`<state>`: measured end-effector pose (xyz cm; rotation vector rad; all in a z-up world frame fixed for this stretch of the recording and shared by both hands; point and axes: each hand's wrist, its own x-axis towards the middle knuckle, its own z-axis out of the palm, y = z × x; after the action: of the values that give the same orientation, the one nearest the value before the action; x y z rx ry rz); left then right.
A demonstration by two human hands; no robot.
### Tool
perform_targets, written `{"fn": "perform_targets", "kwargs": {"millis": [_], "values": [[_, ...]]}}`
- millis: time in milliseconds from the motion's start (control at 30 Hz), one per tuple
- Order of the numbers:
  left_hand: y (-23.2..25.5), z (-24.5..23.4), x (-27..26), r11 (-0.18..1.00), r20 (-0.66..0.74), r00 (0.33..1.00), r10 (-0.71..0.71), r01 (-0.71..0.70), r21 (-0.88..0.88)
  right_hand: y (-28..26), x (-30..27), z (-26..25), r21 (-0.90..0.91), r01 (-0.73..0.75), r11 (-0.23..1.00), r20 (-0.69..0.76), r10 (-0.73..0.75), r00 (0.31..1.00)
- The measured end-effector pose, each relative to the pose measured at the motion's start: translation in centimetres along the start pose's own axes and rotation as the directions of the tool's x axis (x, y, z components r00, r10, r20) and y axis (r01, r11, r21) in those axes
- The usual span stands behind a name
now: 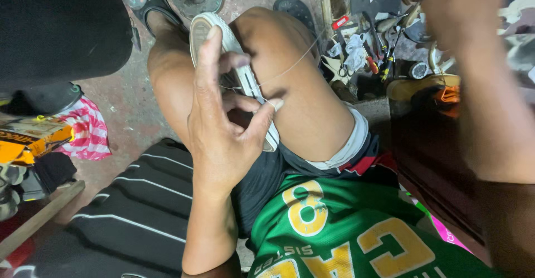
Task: The person is sitting on the floor and sewing the sole of a white slip-on shoe using a needle and white thread. They repeatedly push the needle through the shoe's edge and pull the thread tight to secure the sole.
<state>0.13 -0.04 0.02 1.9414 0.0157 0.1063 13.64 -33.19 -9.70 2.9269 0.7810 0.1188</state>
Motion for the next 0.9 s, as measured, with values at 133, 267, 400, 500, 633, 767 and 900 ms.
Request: {"fn": "perform_targets", "kwargs": {"millis": [133,267,400,500,633,767,900], "values": [[0.1,-0.1,0.3,0.998,-0.006,0.999,0.047,-0.047,0.049,-9.5,-1.0,-5.5,0.56,0.074,0.825,-0.013,-0.081,0.997],[-0.1,-0.4,0.0,0.995,0.019,1.0,-0.008,0.009,-0.104,-14.4,-0.3,-7.3,0.718,0.231,0.657,-0.134,-0.195,0.972],[-0.4,-1.5,-1.0,1.0,-0.078,0.997,-0.004,0.003,-0.023,-15.3,1.3,-9.2,0.937,0.09,0.339,-0.028,-0.183,0.983],[-1.5,-2.9,-1.2,0.978,-0.171,0.98,0.101,-0.066,0.2,-15.1,1.8,-10.2,1.0,-0.003,-0.026,-0.002,-0.189,0.982],[-3.3,-3.4,-1.0,0.889,-0.114,0.98,0.165,-0.098,0.447,-17.0,1.6,-9.5,0.966,-0.231,-0.119,0.21,-0.168,0.963],[-4.6,-2.8,-0.9,0.853,-0.097,0.971,0.22,-0.143,0.502,-19.1,1.4,-8.3,0.969,-0.027,0.245,0.041,-0.053,0.998],[-4.9,-3.1,-1.3,0.862,-0.042,0.974,0.22,-0.174,0.476,-19.6,1.7,-8.2,0.951,-0.023,0.309,0.03,-0.02,0.999]]}}
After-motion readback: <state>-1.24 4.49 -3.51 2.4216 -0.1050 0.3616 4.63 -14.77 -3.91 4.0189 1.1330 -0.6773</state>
